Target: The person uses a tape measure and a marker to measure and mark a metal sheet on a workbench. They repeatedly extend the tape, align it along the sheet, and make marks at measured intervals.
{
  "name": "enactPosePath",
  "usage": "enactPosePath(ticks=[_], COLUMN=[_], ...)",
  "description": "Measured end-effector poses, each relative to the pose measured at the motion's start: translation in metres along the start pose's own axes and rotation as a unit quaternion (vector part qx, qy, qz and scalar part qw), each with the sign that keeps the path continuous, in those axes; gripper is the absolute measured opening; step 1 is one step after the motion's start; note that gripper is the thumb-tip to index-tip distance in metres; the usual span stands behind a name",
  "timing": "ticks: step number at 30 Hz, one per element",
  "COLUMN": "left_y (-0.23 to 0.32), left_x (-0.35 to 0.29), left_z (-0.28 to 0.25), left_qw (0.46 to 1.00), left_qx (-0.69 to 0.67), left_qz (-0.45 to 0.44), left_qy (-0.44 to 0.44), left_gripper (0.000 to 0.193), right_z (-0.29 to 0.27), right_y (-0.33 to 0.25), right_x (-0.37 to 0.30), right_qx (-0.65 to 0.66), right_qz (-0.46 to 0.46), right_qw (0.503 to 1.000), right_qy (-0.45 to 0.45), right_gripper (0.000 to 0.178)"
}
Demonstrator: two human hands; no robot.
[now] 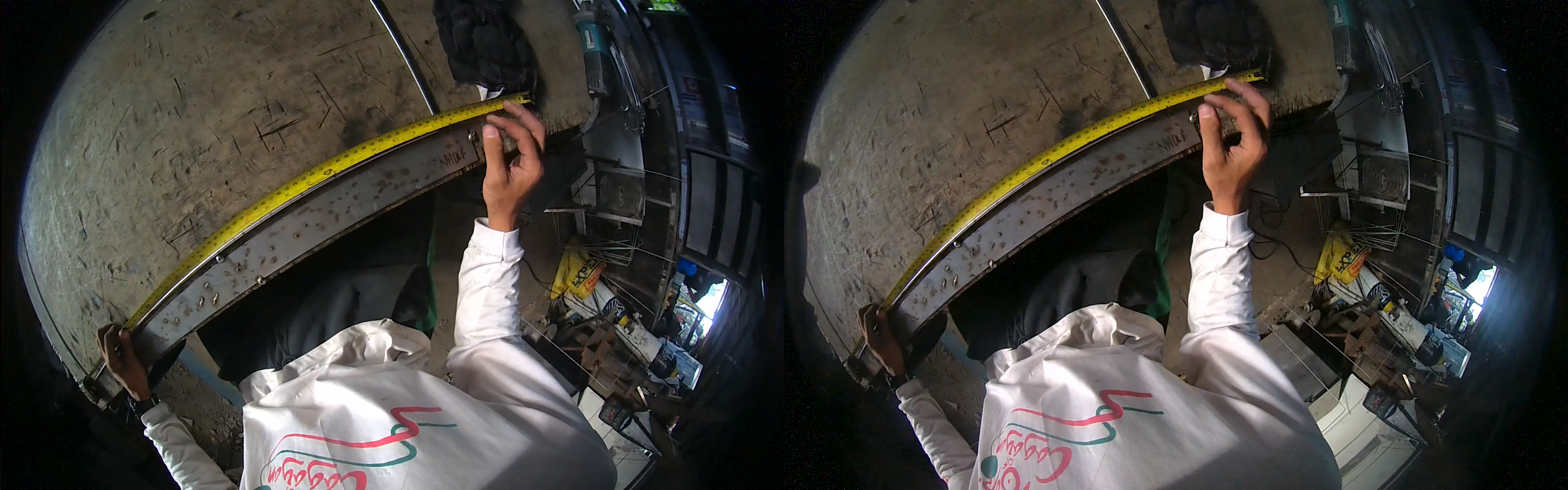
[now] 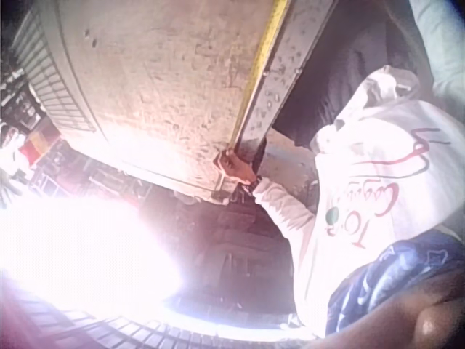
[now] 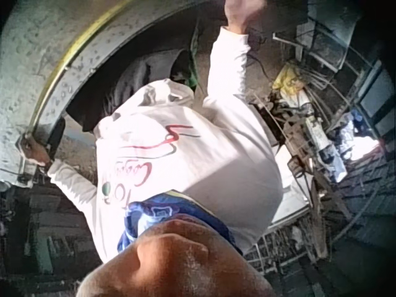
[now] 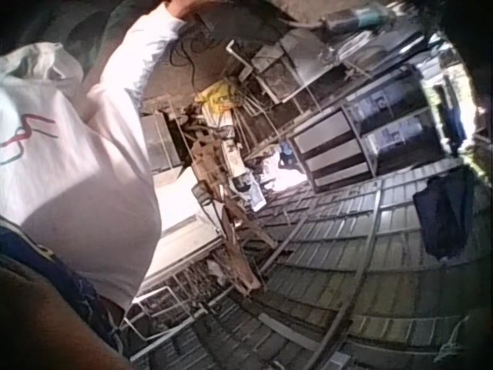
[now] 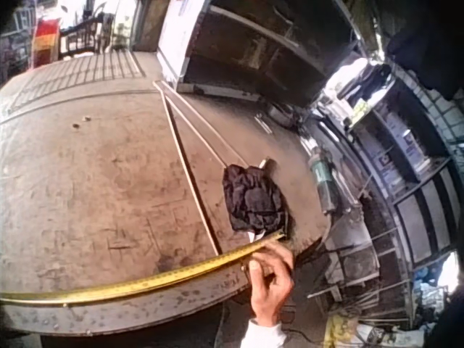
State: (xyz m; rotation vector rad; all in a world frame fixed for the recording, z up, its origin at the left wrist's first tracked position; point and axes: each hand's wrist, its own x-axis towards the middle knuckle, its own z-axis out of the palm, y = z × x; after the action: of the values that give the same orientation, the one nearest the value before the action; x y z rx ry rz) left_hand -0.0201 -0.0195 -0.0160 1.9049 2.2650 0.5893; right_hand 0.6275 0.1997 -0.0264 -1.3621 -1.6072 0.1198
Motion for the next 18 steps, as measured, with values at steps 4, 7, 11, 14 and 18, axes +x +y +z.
enactPosePath(ticks=[4,7,11,14,18], left_y=[-0.005,-0.008,-0.01,-0.011,-0.007], left_x=[-0.001,-0.002,-0.003,-0.005,-0.004], left_z=[-0.002,-0.001,-0.001,0.0,0.0], left_qw=[1.0,1.0,1.0,0.999,1.0], left_qx=[-0.015,-0.018,-0.026,-0.028,-0.024], left_qz=[-0.002,0.004,-0.014,-0.027,-0.019], left_qy=[-0.011,-0.007,-0.009,-0.008,-0.003], left_gripper=[0.012,0.012,0.012,0.012,0.012], right_z=[0.003,0.002,0.007,0.011,0.016], right_y=[-0.005,-0.01,-0.01,-0.014,-0.025], right_x=[-0.02,-0.031,-0.041,-0.04,-0.027], right_qx=[0.052,0.064,0.027,-0.013,-0.031], right_qz=[0.052,0.102,0.121,0.096,0.027], right_qw=[0.993,0.986,0.988,0.992,0.998], right_qy=[0.087,0.115,0.097,0.076,0.04], right_gripper=[0.016,0.017,0.016,0.014,0.012])
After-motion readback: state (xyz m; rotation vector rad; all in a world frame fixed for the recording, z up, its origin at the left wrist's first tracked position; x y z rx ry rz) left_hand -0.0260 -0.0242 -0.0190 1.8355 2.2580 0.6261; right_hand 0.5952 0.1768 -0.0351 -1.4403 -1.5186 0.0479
